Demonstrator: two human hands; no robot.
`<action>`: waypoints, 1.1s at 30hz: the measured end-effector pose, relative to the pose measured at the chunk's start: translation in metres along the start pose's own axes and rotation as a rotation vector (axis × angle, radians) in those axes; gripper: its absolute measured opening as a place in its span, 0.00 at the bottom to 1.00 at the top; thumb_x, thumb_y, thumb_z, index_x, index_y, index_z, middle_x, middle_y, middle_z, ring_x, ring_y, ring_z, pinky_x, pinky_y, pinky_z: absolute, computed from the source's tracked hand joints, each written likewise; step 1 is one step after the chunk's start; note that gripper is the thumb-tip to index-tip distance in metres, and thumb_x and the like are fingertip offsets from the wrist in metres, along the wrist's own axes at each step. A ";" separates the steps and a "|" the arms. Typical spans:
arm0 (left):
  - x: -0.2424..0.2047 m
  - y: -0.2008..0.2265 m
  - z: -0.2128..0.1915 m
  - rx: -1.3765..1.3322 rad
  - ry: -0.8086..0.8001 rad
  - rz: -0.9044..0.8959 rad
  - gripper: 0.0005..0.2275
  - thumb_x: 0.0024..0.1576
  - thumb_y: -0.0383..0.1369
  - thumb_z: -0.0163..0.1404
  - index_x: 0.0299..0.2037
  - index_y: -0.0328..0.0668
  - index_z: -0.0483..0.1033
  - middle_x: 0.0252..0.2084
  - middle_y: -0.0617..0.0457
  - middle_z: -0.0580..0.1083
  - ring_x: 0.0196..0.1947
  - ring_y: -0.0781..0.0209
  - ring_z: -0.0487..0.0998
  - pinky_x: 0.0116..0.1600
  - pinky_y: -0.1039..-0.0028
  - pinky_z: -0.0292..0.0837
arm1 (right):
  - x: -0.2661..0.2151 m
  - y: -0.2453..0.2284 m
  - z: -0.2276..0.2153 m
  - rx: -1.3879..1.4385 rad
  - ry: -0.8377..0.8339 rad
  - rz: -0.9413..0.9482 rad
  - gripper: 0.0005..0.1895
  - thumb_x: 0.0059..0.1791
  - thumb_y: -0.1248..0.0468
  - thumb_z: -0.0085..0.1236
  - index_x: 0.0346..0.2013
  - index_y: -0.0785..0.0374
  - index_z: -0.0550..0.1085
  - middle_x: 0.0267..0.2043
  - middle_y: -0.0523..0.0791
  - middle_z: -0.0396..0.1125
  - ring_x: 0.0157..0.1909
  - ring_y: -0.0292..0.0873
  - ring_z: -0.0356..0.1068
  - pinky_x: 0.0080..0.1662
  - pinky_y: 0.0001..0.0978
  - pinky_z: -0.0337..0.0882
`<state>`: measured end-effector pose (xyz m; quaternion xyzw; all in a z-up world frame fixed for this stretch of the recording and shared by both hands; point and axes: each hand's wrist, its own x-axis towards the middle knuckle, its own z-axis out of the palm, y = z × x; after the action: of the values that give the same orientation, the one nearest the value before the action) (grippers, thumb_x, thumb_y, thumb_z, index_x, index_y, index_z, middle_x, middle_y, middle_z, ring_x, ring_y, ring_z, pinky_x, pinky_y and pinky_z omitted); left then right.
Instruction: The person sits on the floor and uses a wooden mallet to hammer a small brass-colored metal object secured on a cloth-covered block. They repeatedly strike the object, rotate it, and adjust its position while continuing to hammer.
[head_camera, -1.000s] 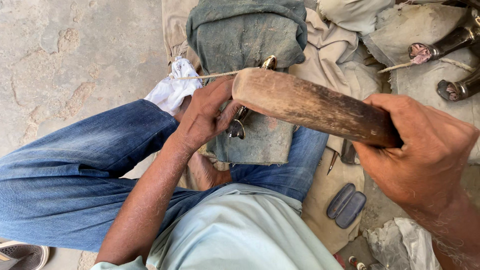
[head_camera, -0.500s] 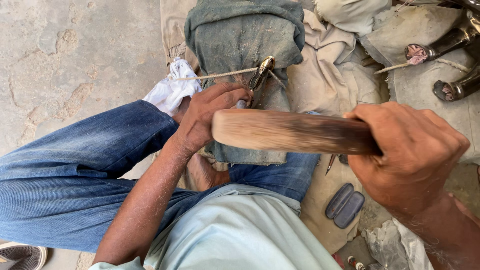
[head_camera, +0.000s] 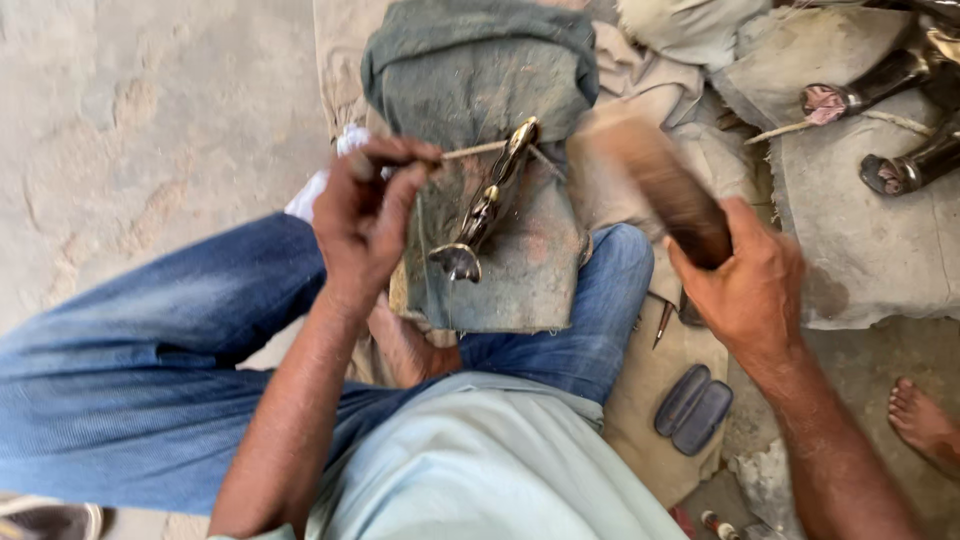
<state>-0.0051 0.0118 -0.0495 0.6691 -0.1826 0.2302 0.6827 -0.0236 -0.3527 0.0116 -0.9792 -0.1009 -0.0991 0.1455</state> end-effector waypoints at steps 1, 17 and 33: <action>-0.006 -0.004 -0.003 -0.046 0.058 -0.045 0.06 0.71 0.20 0.49 0.53 0.33 0.66 0.52 0.46 0.74 0.53 0.57 0.79 0.60 0.68 0.79 | -0.008 0.016 0.018 0.121 -0.110 0.203 0.21 0.46 0.58 0.73 0.40 0.67 0.72 0.29 0.49 0.70 0.30 0.47 0.71 0.35 0.44 0.71; 0.056 -0.095 0.022 0.353 -0.535 -0.280 0.10 0.60 0.28 0.53 0.49 0.34 0.72 0.38 0.41 0.78 0.37 0.51 0.79 0.43 0.64 0.72 | 0.040 -0.124 0.091 0.100 0.033 -0.922 0.23 0.49 0.67 0.52 0.60 0.57 0.73 0.56 0.51 0.72 0.62 0.50 0.70 0.69 0.58 0.54; 0.011 -0.026 -0.006 0.465 -0.845 -0.225 0.02 0.47 0.25 0.52 0.26 0.43 0.75 0.29 0.53 0.78 0.32 0.56 0.78 0.62 0.63 0.72 | 0.052 -0.080 0.031 1.111 0.578 -0.290 0.20 0.52 0.62 0.63 0.49 0.62 0.62 0.38 0.52 0.79 0.36 0.42 0.81 0.37 0.28 0.73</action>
<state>0.0179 0.0183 -0.0649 0.8540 -0.3138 -0.1018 0.4023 0.0129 -0.2600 0.0155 -0.6680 -0.2252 -0.3107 0.6376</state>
